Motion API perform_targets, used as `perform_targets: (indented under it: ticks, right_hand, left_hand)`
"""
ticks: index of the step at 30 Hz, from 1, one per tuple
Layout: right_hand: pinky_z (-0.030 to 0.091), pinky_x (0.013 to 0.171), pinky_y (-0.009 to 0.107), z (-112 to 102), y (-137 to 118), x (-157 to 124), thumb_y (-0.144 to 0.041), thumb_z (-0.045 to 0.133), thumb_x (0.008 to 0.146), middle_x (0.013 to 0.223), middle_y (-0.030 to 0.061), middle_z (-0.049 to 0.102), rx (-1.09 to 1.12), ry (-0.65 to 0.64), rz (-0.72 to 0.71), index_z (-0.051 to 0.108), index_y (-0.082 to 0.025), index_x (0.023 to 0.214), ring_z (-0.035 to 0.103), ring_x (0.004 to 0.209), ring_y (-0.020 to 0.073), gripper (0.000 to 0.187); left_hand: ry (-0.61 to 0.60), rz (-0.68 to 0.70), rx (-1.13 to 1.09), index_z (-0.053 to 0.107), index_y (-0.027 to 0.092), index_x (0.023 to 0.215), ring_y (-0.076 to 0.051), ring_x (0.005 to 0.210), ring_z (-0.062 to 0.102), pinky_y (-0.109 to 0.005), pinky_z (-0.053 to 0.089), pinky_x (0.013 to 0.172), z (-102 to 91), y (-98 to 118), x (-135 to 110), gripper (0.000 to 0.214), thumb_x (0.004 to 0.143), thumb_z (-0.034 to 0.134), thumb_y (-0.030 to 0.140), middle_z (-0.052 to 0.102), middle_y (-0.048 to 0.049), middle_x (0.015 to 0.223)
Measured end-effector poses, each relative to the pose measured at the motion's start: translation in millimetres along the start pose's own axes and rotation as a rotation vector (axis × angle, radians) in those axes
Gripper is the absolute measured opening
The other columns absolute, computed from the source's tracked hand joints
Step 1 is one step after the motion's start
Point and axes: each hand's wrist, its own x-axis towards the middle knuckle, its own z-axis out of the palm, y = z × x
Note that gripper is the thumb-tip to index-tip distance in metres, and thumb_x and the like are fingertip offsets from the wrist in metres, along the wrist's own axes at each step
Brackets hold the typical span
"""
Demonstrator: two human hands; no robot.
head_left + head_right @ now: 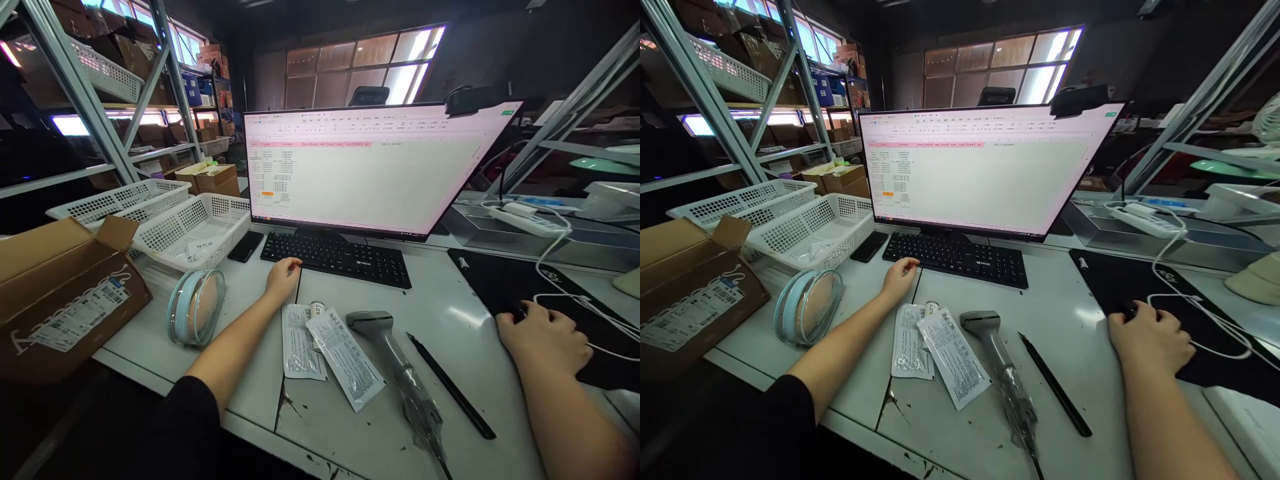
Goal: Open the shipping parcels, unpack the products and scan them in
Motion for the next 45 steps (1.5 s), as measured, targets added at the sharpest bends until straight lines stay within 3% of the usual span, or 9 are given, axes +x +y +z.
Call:
perform_targets:
  ticks: [8, 17, 35, 39, 45]
  right_hand:
    - [0.046, 0.105, 0.059, 7, 3, 3, -0.059, 0.022, 0.098, 0.148, 0.0267, 0.052, 0.011, 0.075, -0.036, 0.059, -0.013, 0.146, 0.054, 0.13, 0.0485, 0.076]
    - [0.047, 0.106, 0.058, -1, -2, 0, -0.052, 0.026, 0.099, 0.151, 0.0252, 0.049, -0.028, 0.012, -0.017, 0.058, -0.012, 0.146, 0.055, 0.131, 0.0477, 0.07]
    - [0.046, 0.105, 0.058, 0, -1, -3, -0.054, 0.025, 0.099, 0.15, 0.0247, 0.048, -0.038, 0.021, -0.039, 0.059, -0.012, 0.145, 0.054, 0.13, 0.0493, 0.072]
    - [0.046, 0.106, 0.057, -1, -1, -3, -0.053, 0.025, 0.1, 0.151, 0.0251, 0.048, -0.045, 0.012, -0.042, 0.059, -0.011, 0.145, 0.054, 0.131, 0.0492, 0.071]
    - [0.045, 0.106, 0.057, 4, 3, 4, -0.053, 0.03, 0.098, 0.151, 0.025, 0.049, -0.038, 0.003, -0.033, 0.059, -0.013, 0.146, 0.054, 0.132, 0.0483, 0.069]
  left_hand:
    - [0.025, -0.029, 0.002, 0.076, 0.021, 0.098, -0.018, 0.087, 0.068, -0.029, 0.051, 0.082, -2.3, -25, 4, 0.02, 0.089, 0.058, 0.017, 0.076, -0.0032, 0.095]
    - [-0.023, -0.083, -0.014, 0.076, 0.022, 0.097, -0.019, 0.087, 0.069, -0.031, 0.052, 0.083, -3.3, -27, 6, 0.019, 0.089, 0.059, 0.021, 0.078, -0.0025, 0.095]
    - [-0.019, -0.064, -0.004, 0.074, 0.022, 0.102, -0.017, 0.084, 0.066, -0.028, 0.05, 0.079, -1.1, -31, 7, 0.019, 0.088, 0.06, 0.022, 0.073, -0.002, 0.089]
    - [-0.029, -0.057, 0.01, 0.067, 0.021, 0.084, -0.016, 0.077, 0.061, -0.027, 0.045, 0.073, -2.5, -28, 5, 0.011, 0.088, 0.064, 0.031, 0.07, -0.0003, 0.082]
    - [-0.051, -0.067, 0.064, 0.053, 0.021, 0.065, -0.016, 0.07, 0.057, -0.028, 0.037, 0.066, -5.6, -25, 3, 0.042, 0.097, 0.052, 0.048, 0.064, 0.0006, 0.07]
